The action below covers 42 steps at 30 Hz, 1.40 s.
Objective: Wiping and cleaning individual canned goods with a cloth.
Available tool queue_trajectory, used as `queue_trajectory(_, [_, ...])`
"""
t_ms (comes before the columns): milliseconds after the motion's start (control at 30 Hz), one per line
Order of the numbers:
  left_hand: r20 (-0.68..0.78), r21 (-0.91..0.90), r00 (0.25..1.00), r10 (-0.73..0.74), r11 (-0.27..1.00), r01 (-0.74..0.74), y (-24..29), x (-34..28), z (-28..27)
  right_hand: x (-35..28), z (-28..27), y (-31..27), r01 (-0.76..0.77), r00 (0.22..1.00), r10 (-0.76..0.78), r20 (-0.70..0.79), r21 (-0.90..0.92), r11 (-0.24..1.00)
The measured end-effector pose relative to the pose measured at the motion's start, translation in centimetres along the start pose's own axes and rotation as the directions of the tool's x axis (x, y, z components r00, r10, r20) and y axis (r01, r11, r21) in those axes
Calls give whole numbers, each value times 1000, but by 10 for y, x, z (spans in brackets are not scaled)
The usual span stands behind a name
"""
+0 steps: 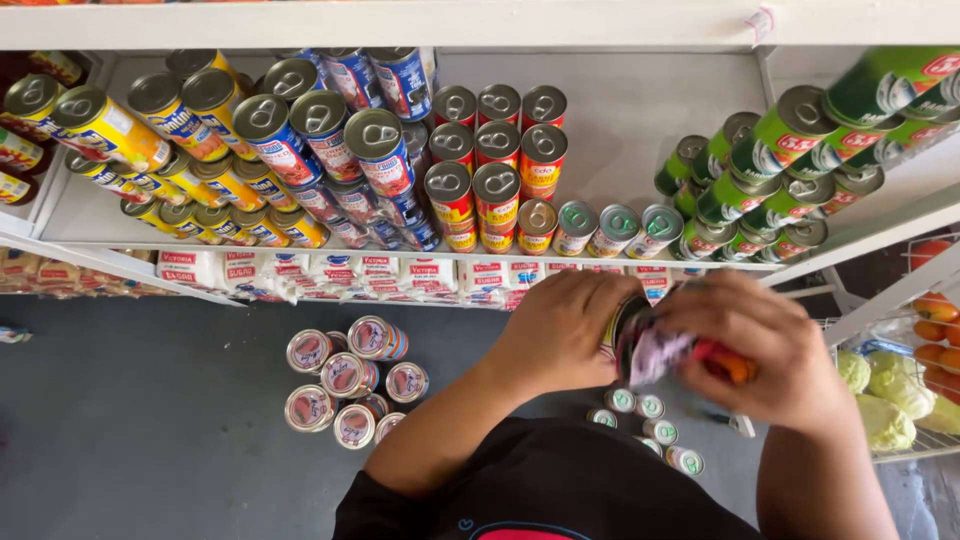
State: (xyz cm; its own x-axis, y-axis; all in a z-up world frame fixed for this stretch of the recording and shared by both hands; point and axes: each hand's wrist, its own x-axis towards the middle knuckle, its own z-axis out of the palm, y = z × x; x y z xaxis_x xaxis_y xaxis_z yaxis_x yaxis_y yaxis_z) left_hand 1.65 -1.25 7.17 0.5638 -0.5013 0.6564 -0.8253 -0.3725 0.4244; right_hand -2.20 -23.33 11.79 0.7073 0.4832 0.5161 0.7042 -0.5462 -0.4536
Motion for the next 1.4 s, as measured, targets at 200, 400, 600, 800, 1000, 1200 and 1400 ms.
queue_trajectory(200, [40,-141,998,-54,988,59,-2,5,-1,15,11,-18,99,988,-89,-125,80,992])
queue_trajectory(400, [-6,14,997,-72,997,73,-1,1,-1,11,7,-3,29,989,-70,-133,-292,956])
queue_trajectory(600, [-2,-12,999,-45,999,45,-6,2,-6,14,4,-25,142,990,-134,47,-346,927])
queue_trajectory(800, [-73,-13,997,-36,999,35,-10,3,7,23,18,-21,79,980,-152,-131,-443,893])
queue_trajectory(1000, [-77,21,996,-41,999,42,-9,3,-4,10,3,-12,109,993,-112,23,-479,871])
queue_trajectory(1200, [24,-79,995,-93,992,95,-11,-3,6,7,11,-22,232,970,-243,11,-340,911])
queue_trajectory(1400, [-83,20,995,-57,998,59,-7,4,14,11,5,-11,116,991,-134,10,-566,816])
